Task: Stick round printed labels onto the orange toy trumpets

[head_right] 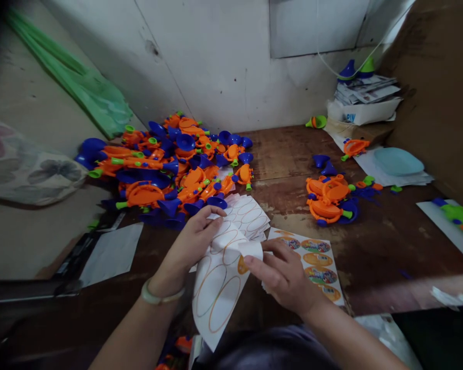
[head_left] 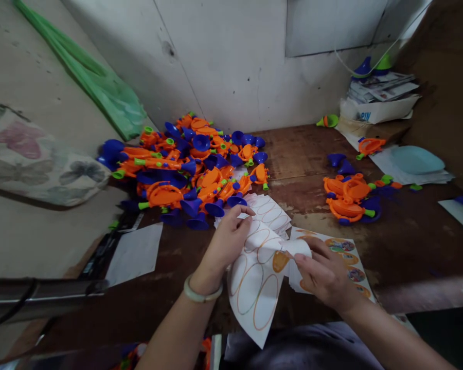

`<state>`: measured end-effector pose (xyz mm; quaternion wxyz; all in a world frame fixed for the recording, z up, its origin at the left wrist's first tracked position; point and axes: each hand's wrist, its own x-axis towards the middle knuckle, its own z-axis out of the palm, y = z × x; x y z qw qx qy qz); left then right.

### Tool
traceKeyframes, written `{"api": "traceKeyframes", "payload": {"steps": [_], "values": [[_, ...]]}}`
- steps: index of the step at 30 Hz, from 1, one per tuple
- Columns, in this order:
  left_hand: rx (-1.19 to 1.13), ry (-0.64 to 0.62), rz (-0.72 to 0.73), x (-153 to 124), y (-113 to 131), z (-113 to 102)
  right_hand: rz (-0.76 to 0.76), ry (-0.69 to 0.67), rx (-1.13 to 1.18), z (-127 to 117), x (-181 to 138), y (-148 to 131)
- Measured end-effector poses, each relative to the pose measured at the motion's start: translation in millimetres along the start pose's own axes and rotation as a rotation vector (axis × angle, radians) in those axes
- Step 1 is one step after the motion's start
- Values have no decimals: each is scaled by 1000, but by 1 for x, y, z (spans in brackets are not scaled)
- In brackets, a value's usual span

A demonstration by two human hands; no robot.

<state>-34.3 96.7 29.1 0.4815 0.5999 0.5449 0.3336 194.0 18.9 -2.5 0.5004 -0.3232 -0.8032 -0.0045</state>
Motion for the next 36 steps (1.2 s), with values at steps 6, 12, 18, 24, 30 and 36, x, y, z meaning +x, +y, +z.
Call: {"api": "traceKeyframes", "payload": {"steps": [6, 12, 18, 24, 30, 36], "values": [[155, 3, 87, 18, -14, -3, -38, -19, -2, -1, -6, 3], [472, 59, 300, 73, -22, 2, 132, 28, 47, -5, -11, -24], [811, 17, 474, 70, -38, 36, 183, 19, 102, -11, -17, -31], [1011, -161, 470, 16, -87, 50, 299, 119, 148, -5, -16, -21], [1029, -145, 449, 62, -93, 40, 268, 95, 174, 3, -11, -21], [998, 55, 409, 61, -70, -7, 294, 125, 54, 3, -13, -13]]}}
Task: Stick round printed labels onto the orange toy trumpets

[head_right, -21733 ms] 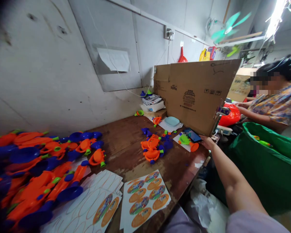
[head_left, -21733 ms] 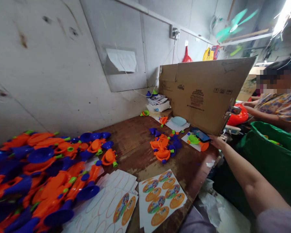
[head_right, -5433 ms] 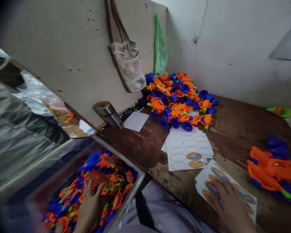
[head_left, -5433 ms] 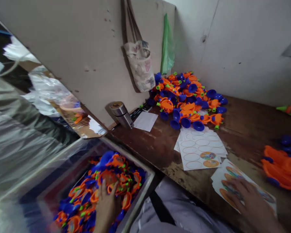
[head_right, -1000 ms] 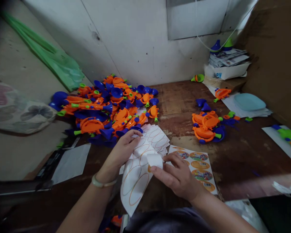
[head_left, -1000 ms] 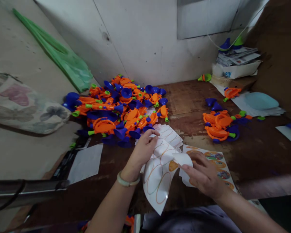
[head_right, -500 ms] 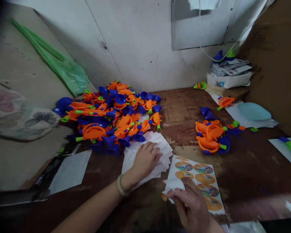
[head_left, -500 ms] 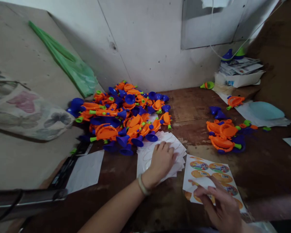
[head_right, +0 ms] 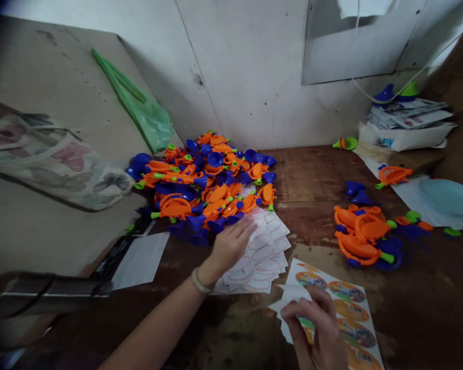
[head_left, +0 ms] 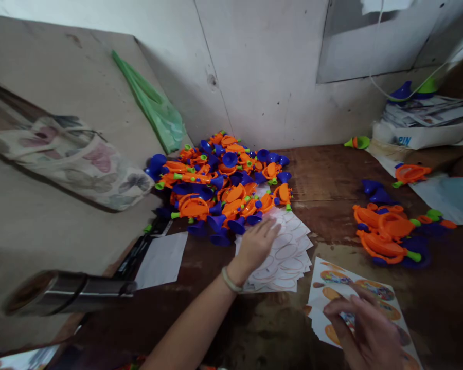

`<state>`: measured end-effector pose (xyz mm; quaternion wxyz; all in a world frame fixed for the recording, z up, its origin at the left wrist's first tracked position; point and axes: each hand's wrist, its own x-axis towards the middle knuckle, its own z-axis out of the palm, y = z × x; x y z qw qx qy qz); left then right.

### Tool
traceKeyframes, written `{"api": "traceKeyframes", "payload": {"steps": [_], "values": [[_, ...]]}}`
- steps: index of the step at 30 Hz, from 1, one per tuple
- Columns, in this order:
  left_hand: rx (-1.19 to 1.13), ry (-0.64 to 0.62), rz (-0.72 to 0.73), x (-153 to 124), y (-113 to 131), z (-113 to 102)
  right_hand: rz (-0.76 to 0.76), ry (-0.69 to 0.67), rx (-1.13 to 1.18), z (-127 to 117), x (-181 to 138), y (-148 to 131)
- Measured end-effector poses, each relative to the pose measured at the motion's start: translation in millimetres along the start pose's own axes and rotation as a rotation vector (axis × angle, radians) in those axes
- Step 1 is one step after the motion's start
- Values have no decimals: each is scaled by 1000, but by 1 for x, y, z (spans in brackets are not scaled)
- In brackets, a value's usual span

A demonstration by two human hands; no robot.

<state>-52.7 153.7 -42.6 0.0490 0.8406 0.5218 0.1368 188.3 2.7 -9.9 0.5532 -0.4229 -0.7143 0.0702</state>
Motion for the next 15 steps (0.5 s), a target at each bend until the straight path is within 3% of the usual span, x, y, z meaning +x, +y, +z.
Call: {"api": "traceKeyframes", "payload": {"steps": [4, 8, 11, 15], "values": [[42, 165, -294, -13, -53, -46, 111, 36, -63, 4, -9, 9], [-9, 160, -413, -21, -91, -65, 157, 67, -80, 7, -4, 12], [-59, 216, -449, -37, -88, -69, 154, 36, -51, 8, 11, 11], [-149, 335, -498, -74, -41, -84, 122, 44, 116, 19, 33, 12]]}}
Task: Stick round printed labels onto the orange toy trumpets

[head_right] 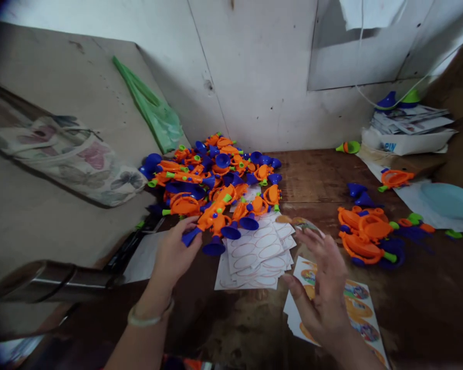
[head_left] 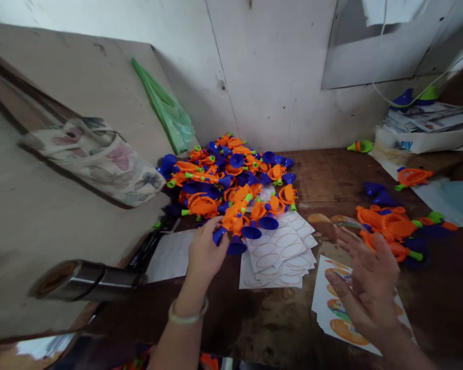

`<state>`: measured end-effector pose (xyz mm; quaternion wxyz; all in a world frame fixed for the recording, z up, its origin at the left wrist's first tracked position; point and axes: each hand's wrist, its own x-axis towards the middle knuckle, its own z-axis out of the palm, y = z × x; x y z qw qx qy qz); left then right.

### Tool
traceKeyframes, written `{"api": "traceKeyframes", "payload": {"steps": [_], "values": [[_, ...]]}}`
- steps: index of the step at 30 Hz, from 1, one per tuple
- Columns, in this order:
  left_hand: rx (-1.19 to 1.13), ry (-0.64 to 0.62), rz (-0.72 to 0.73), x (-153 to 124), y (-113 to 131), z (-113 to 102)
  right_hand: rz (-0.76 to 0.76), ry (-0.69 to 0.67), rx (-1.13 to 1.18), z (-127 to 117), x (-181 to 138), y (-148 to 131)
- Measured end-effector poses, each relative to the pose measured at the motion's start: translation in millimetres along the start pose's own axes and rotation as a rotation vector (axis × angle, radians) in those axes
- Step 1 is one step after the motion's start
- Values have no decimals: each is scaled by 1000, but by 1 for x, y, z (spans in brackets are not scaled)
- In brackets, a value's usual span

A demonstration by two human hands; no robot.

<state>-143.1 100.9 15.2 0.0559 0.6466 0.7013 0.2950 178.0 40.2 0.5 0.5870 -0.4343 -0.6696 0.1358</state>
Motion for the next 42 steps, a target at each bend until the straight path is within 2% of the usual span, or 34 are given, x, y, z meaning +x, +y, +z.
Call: {"api": "traceKeyframes", "payload": {"steps": [1, 2, 5, 7, 9, 11, 13, 15, 17, 18, 21, 23, 25, 28, 30, 33, 38, 42], "values": [[-71, -18, 8, -16, 12, -8, -6, 8, 62, 5, 5, 0], [-276, -90, 8, -31, 25, -15, -13, 17, 121, 10, 10, -1], [-771, -449, -79, -72, 62, -26, 27, 46, 294, 24, 24, -8], [-1052, -591, -154, -90, 75, -21, 150, 131, 422, 28, 32, -15], [-1382, -683, -186, -101, 79, -5, 335, 219, 529, 28, 38, -21], [-1600, -652, -137, -108, 78, 18, 506, 275, 593, 29, 40, -24], [-1570, -497, 7, -113, 81, 41, 605, 290, 607, 35, 36, -25], [-1457, -354, 181, -118, 87, 56, 595, 264, 561, 43, 29, -25], [-1366, -277, 225, -119, 94, 61, 504, 195, 459, 48, 24, -22], [-1337, -243, 172, -119, 97, 60, 443, 179, 386, 48, 24, -19], [-1345, -125, -159, -113, 102, 55, 286, 237, 194, 37, 30, -11], [-1426, -70, -336, -109, 105, 54, 257, 287, 198, 26, 35, -11], [-1490, -78, -422, -107, 108, 54, 284, 268, 307, 20, 36, -17], [-1574, -143, -427, -110, 111, 54, 350, 163, 477, 21, 29, -36], [-1628, -185, -390, -114, 111, 53, 382, 102, 553, 26, 22, -47], [-1665, -210, -312, -118, 108, 51, 423, 79, 607, 32, 14, -55], [-1670, -188, -167, -119, 108, 48, 445, 76, 620, 37, 8, -51], [-1681, -169, -121, -117, 113, 48, 430, 86, 562, 39, 4, -49]]}}
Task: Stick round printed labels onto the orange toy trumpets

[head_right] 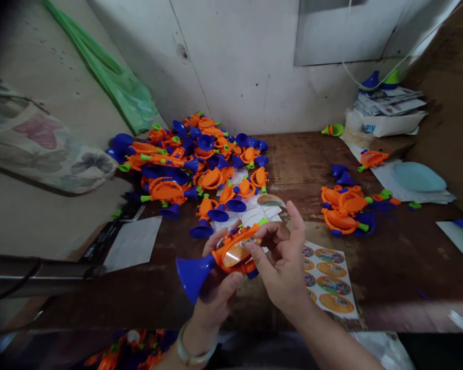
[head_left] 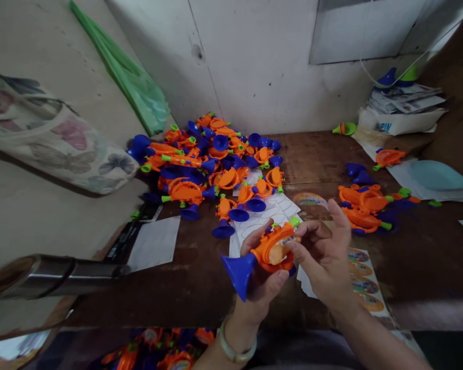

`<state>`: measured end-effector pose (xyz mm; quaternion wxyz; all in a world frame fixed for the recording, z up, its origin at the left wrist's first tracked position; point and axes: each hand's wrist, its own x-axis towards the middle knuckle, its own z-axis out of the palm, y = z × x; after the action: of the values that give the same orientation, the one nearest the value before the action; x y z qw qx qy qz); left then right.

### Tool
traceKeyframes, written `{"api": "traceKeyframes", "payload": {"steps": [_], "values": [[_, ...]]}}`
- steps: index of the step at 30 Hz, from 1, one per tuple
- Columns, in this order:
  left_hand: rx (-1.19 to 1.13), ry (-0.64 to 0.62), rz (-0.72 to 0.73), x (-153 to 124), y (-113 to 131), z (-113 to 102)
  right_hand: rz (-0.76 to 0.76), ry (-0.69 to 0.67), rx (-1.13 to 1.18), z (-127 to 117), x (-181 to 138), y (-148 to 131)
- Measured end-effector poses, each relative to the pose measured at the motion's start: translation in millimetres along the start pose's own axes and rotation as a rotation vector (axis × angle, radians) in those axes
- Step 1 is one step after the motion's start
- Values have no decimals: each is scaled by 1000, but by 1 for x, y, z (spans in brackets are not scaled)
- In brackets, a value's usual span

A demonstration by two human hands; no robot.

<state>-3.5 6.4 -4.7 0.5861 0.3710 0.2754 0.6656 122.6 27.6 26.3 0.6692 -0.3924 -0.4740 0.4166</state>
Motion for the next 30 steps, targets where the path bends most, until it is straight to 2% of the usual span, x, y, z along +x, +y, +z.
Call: {"api": "traceKeyframes", "payload": {"steps": [4, 9, 13, 30], "values": [[31, 65, 27, 3, -3, 2, 19, -10, -31, -1, -1, 1], [136, 192, -11, 4, -5, 2, 36, -49, 40, -4, 1, 0], [182, 238, -40, 3, -5, 3, 74, -52, 68, -6, 4, 0], [162, 231, 13, 5, -8, 0, 175, -68, 64, -9, 9, -1]]}}
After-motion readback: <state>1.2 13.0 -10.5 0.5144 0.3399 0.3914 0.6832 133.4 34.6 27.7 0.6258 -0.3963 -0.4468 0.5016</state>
